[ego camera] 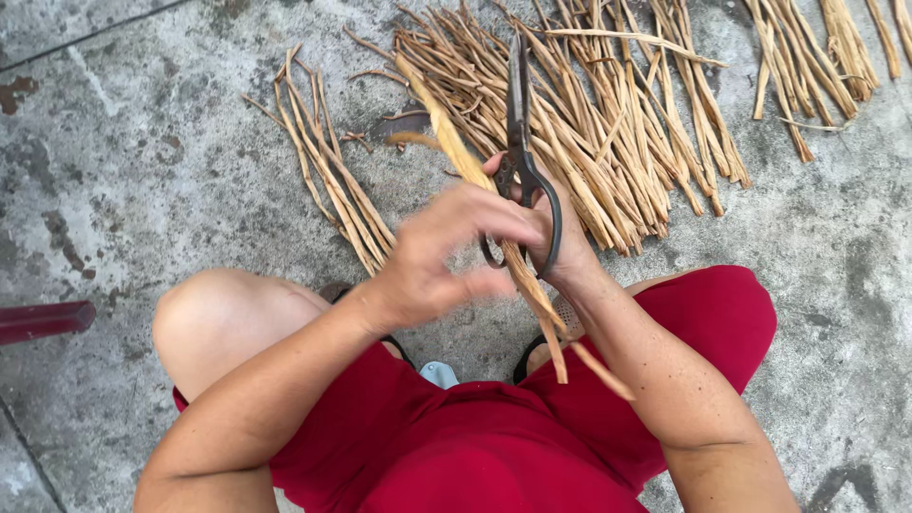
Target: The person sits on a concrete floor and uses shears to trim and split dried plant stems. They pick up stems from a pile, cut them into smaller pieces, and place the trimmed pieces back onto the floor.
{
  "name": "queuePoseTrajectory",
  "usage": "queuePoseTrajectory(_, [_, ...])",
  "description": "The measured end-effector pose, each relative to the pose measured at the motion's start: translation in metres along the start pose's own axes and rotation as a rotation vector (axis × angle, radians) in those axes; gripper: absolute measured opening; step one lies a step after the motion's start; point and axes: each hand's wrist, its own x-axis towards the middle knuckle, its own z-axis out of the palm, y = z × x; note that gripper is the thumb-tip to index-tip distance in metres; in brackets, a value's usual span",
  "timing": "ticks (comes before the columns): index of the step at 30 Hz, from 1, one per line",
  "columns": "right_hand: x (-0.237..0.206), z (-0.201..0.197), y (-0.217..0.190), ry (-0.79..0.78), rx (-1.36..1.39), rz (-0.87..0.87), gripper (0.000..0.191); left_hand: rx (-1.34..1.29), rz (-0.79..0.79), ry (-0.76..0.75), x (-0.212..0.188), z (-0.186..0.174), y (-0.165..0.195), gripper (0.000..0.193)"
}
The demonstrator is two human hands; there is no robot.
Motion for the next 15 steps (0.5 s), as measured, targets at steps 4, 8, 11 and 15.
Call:
queuePoseTrajectory(4, [-0.009,0.011,-0.008,0.036,-0.18,-0.178,0.041,-0.125,-0.766,0.286,0.012,-0.026,-0.035,0.049])
queuePoseTrajectory(8, [-0.018,0.02,-0.001,-0.105,-0.353,-0.384,0.037,-0.566,-1.159,0.127,0.01,-0.035,-0.064,0.072])
queuePoseTrajectory(11, [-0.022,0.03,0.009,-0.185,-0.544,-0.381,0.04,-0.916,-0.972,0.199,0.005,-0.03,-0.079,0.063])
queuePoseTrajectory(15, [-0.029,0.037,0.024,-0.241,-0.633,-0.405,0.04,-0.887,-0.883,0.392,0.004,-0.036,-0.098,0.031])
